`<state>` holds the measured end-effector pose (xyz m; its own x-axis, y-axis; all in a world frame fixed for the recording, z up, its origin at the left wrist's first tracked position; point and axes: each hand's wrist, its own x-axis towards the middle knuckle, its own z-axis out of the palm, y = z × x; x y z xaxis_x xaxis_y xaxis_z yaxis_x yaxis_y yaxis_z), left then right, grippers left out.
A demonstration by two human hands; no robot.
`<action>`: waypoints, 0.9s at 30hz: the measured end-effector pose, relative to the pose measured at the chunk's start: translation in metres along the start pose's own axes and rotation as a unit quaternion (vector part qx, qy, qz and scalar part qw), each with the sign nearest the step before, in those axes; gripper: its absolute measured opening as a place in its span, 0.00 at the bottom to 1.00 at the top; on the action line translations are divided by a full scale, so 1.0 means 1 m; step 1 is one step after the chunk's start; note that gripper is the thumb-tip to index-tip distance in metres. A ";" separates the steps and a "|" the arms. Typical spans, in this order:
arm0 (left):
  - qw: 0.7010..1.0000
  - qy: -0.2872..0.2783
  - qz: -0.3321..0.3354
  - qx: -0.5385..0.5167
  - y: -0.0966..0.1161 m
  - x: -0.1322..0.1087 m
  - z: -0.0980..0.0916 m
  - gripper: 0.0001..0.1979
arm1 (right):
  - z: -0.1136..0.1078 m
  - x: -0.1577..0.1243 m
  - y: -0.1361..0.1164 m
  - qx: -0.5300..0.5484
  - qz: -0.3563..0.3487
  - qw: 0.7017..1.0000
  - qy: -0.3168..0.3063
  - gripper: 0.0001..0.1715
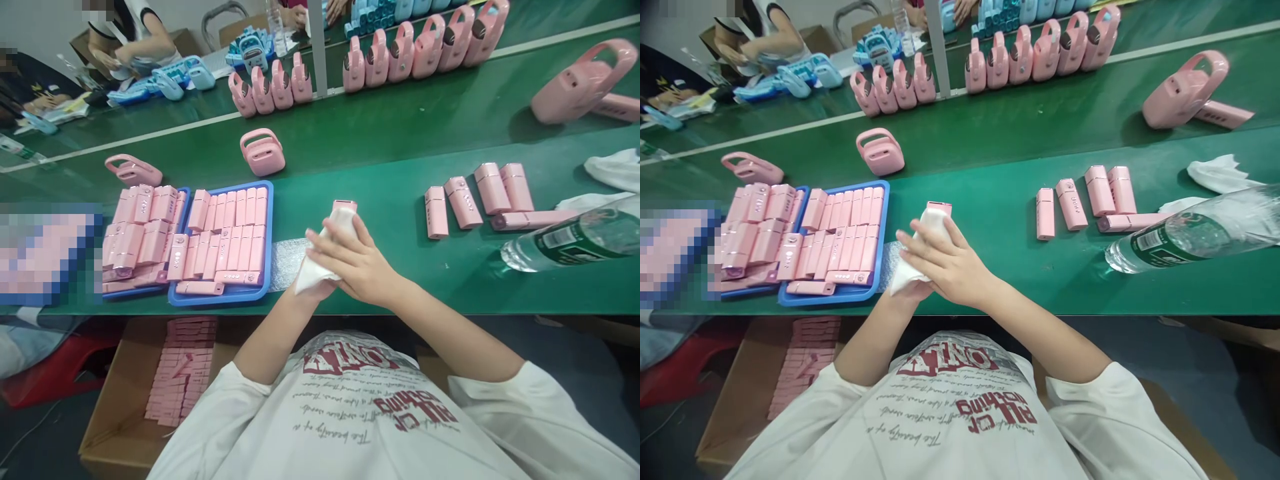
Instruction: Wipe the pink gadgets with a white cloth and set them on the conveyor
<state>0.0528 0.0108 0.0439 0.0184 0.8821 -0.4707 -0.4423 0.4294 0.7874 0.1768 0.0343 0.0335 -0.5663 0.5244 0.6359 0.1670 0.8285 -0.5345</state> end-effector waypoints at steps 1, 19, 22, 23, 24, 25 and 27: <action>1.000 0.001 0.003 0.023 -0.001 0.004 0.000 0.11 | 0.002 -0.001 0.005 -0.028 -0.007 0.999 -0.015 0.23; 0.605 0.250 0.201 0.729 0.168 0.160 -0.009 0.29 | -0.090 0.006 0.122 -0.337 0.538 0.772 -0.033 0.30; 0.594 0.261 0.160 0.744 0.200 0.179 -0.032 0.27 | -0.094 0.001 0.129 -0.353 0.523 0.776 0.004 0.30; 0.592 0.257 0.151 0.748 0.205 0.181 -0.038 0.24 | -0.095 -0.001 0.132 -0.334 0.520 0.785 0.043 0.30; 0.590 0.252 0.148 0.752 0.209 0.182 -0.042 0.22 | -0.096 -0.003 0.135 -0.292 0.514 0.801 0.098 0.30; 0.589 0.244 0.149 0.756 0.211 0.182 -0.045 0.20 | -0.097 -0.005 0.139 -0.230 0.506 0.816 0.159 0.30; 0.589 0.214 0.164 0.761 0.211 0.174 -0.048 0.16 | -0.098 -0.009 0.146 -0.097 0.482 0.830 0.261 0.28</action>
<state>-0.0802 0.2457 0.1094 -0.2166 0.9762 0.0064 0.9647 0.2130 0.1550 0.2853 0.1702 0.0045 0.3260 0.9340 0.1461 0.4957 -0.0373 -0.8677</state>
